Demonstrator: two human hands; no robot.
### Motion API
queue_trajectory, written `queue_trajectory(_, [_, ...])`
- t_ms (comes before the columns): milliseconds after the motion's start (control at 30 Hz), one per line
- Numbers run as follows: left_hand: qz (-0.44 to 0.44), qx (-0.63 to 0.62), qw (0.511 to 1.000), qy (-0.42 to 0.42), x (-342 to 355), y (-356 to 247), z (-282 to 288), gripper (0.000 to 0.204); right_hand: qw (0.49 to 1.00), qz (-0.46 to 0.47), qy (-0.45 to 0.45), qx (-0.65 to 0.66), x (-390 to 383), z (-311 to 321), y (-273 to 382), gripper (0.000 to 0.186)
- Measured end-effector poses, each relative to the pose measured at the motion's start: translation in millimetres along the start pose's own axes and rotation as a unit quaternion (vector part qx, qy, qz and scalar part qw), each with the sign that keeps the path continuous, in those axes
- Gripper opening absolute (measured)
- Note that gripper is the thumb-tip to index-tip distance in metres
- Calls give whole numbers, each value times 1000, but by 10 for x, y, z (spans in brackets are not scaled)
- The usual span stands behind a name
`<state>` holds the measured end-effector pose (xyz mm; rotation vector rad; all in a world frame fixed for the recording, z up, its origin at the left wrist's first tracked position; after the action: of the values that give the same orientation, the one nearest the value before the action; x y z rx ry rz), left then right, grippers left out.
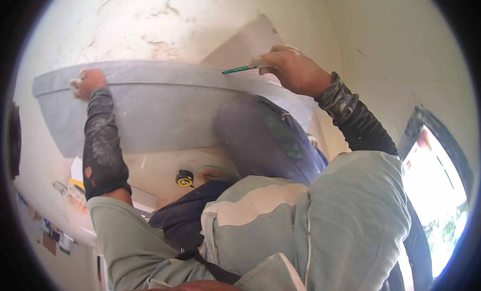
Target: The person measures a tile piece using a tape measure and marks cutting lines on the tile surface with a pen while sitting on the floor.
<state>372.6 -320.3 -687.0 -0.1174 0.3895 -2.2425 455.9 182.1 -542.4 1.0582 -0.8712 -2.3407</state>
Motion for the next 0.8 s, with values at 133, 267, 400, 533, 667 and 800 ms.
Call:
queue_trajectory(133, [-23,2,1000,-13,-32,-42,-72,69,994,-81,-10,67,-648,-15,-401,28])
queue_trajectory(267, [-45,-8,998,-48,130,110,-23,70,986,-128,-24,107,-1153,-35,-686,26])
queue_trajectory(400, [-35,-20,998,-48,-41,-50,-28,70,964,-232,-19,131,-1577,21,-835,26])
queue_trajectory(533, [-30,-13,999,-43,-53,-80,16,71,952,-292,10,92,-1842,107,-963,23])
queue_trajectory(667, [-31,-22,998,-43,-66,-87,-10,71,945,-299,85,-100,-1963,164,-1037,14])
queue_trajectory(800, [-39,7,998,-46,125,101,3,71,943,-304,70,-118,-1808,203,-931,12])
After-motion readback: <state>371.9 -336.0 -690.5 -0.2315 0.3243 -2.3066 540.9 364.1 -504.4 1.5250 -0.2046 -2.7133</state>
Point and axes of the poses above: each hand's wrist, its own x-axis towards the middle knuckle, its own z-axis out of the back of the hand, y = z × x, the point moved 2 cm from there along x, towards the middle knuckle, and after that the axes turned 6 degrees about y, right-handed, at the moved point
